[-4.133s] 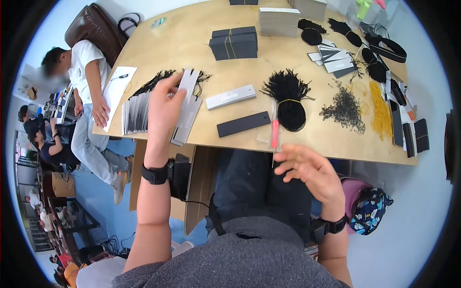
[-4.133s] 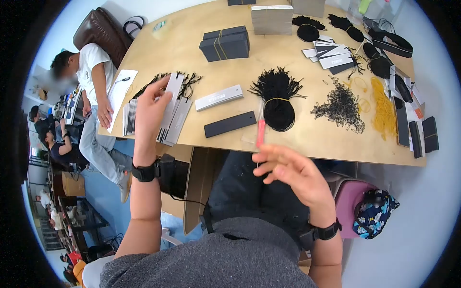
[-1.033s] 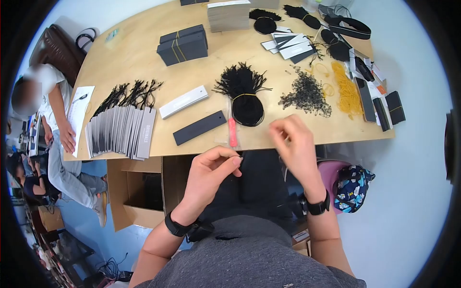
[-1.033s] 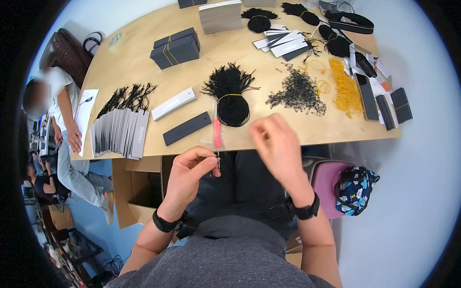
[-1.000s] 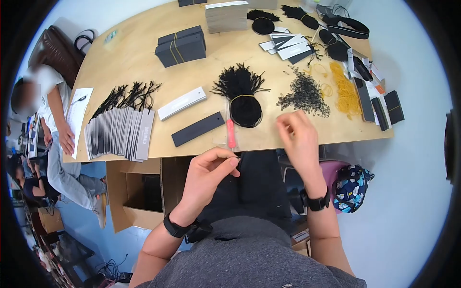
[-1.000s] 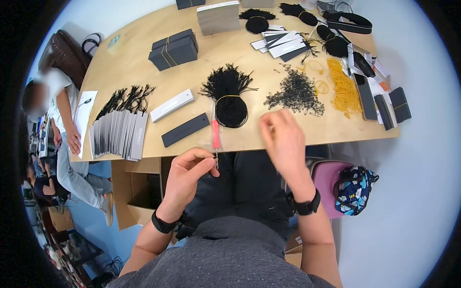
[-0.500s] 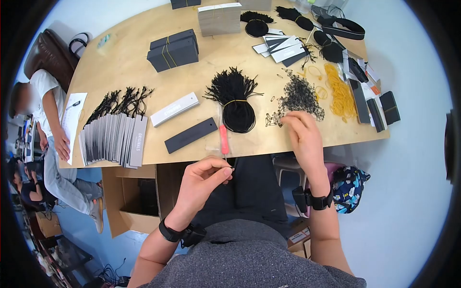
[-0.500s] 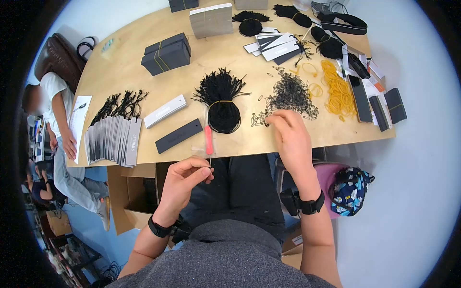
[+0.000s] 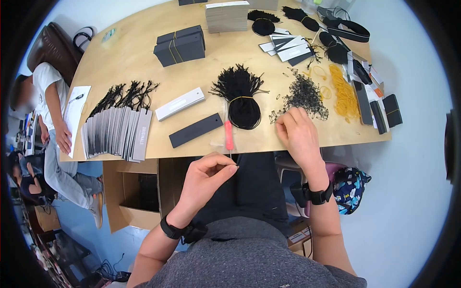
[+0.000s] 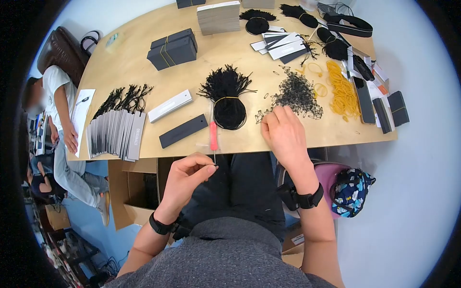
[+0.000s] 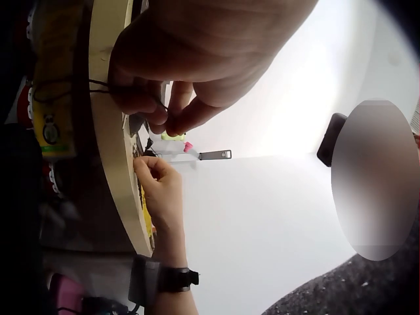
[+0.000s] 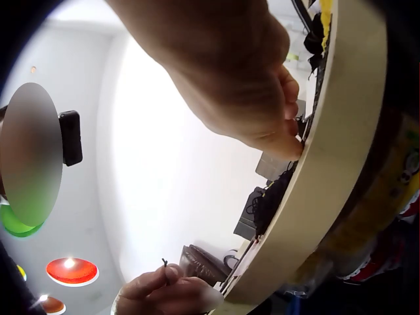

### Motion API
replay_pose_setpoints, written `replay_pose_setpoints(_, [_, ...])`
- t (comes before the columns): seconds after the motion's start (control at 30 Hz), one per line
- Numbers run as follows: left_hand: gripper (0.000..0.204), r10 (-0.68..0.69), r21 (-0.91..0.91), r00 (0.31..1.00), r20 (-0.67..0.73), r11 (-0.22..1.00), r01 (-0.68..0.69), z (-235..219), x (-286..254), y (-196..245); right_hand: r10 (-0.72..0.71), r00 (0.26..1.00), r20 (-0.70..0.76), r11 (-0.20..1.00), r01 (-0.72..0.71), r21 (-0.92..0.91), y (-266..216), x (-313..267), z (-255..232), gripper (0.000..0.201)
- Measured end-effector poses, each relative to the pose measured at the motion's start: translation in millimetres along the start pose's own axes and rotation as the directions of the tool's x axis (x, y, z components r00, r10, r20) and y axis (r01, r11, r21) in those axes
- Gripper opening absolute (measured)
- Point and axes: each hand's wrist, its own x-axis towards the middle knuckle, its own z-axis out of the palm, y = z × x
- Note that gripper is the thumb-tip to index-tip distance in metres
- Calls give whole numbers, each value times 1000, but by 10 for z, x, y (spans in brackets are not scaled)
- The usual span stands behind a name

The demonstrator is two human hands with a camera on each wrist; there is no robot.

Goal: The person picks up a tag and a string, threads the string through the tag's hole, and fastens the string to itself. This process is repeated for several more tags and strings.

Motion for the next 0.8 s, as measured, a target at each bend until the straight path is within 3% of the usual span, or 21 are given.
replay_pose_setpoints(0.2, [7,-28,-65,1000,-14,998,27,81,77,36,111,990,-85,968,-89,235,-268,-25,-184,7])
replay_pose_setpoints(0.27, [7,-20,-97,1000,-12,995,18,80,106,42,267,957,109,791,-283,543,-397,-59,-248,7])
replay_pose_setpoints(0.3, [8,-45,-110,999,0,993,44,74,113,48,254,945,205,737,-327,591,-424,-109,-259,9])
replay_pose_setpoints(0.33, [9,-70,-123,997,12,990,71,69,115,51,252,945,209,735,-327,594,-493,-150,-265,9])
replay_pose_setpoints(0.37, [9,-73,-124,997,8,990,74,64,114,51,280,901,332,450,-429,784,-596,-180,-263,9])
replay_pose_setpoints(0.4, [9,-76,-146,997,16,986,78,62,113,51,260,851,456,108,-495,862,-677,-197,-257,11])
replay_pose_setpoints(0.43, [10,-78,-168,997,23,982,81,59,110,50,248,839,484,53,-511,858,-720,-204,-248,13])
replay_pose_setpoints(0.53, [11,-103,-209,994,29,972,107,38,100,33,193,778,597,-49,-600,798,-760,-201,-229,14])
replay_pose_setpoints(0.63, [12,-104,-248,994,41,962,110,25,92,18,187,770,610,-159,-589,792,-783,-213,-161,13])
replay_pose_setpoints(0.8, [10,-115,-273,992,57,954,126,-8,79,3,155,754,639,-155,-620,769,-773,-237,-128,14])
